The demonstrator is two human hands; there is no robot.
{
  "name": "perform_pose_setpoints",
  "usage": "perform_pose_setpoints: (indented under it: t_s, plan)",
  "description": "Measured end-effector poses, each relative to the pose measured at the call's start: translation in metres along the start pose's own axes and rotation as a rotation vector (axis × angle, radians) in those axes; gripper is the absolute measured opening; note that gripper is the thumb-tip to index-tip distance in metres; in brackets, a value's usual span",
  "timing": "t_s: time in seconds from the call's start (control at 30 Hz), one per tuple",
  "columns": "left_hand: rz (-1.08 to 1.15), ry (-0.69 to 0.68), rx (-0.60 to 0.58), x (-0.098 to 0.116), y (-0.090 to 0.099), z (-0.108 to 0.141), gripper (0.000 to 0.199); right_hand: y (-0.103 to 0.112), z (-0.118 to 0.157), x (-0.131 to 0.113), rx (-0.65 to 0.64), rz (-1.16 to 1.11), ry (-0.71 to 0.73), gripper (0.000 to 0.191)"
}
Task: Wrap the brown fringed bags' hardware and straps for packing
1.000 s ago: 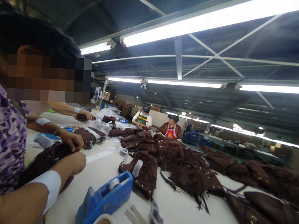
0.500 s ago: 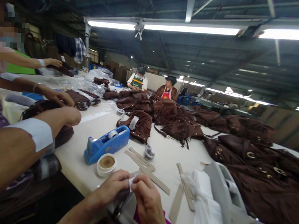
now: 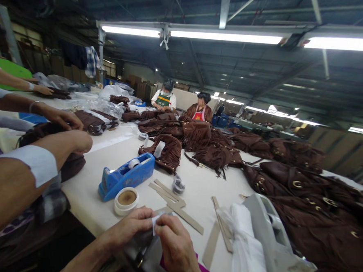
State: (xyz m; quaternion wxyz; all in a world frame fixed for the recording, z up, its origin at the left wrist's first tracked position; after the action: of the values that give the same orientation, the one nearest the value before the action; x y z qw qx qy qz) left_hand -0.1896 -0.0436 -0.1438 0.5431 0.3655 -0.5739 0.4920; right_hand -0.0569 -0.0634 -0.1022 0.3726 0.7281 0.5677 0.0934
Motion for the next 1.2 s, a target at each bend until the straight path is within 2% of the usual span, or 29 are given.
perform_pose_setpoints:
  t_s: [0.23, 0.4, 0.5, 0.6, 0.73, 0.87, 0.97, 1.1, 1.2]
  plan:
    - [-0.086, -0.051, 0.050, 0.002, -0.002, -0.003, 0.044, 0.002, 0.001, -0.001, -0.010, 0.060, 0.059, 0.025]
    - [-0.095, -0.038, 0.047, -0.004, -0.001, -0.007, 0.045, 0.006, -0.005, 0.001, -0.184, -0.030, 0.020, 0.024]
    - [-0.136, -0.043, 0.048, -0.002, 0.000, -0.006, 0.045, 0.010, -0.017, 0.004, -0.191, -0.090, 0.003, 0.015]
    - [-0.157, -0.084, 0.057, 0.002, 0.001, -0.006, 0.044, 0.008, -0.027, 0.006, -0.201, 0.052, 0.063, 0.024]
    - [-0.169, -0.124, 0.064, 0.007, 0.001, -0.005, 0.039, 0.003, -0.031, 0.005, -0.214, 0.352, 0.181, 0.023]
    - [-0.252, -0.198, 0.035, 0.015, -0.008, -0.001, 0.030, 0.004, -0.024, -0.004, -0.264, 0.535, 0.300, 0.027]
    - [-0.242, -0.226, -0.006, 0.021, -0.018, 0.003, 0.026, 0.007, -0.018, -0.012, -0.289, 0.592, 0.365, 0.031]
    - [-0.123, -0.177, -0.097, 0.025, -0.026, 0.005, 0.025, 0.011, -0.017, -0.015, -0.282, 0.622, 0.389, 0.033]
    - [-0.133, -0.070, -0.073, 0.024, -0.025, 0.003, 0.022, 0.010, -0.022, -0.010, -0.315, 0.596, 0.325, 0.024]
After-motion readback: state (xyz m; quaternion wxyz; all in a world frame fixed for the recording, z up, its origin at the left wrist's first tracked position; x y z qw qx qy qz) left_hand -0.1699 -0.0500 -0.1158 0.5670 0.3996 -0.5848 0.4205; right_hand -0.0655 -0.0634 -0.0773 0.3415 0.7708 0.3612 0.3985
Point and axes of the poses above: each hand's wrist, its own z-axis away from the middle knuckle, its own y-axis out of the back of the hand, x = y × z, the point moved 6 cm from there along -z, towards the middle knuckle, and after that the axes turned 4 degrees about z, right-handed, at the moved point
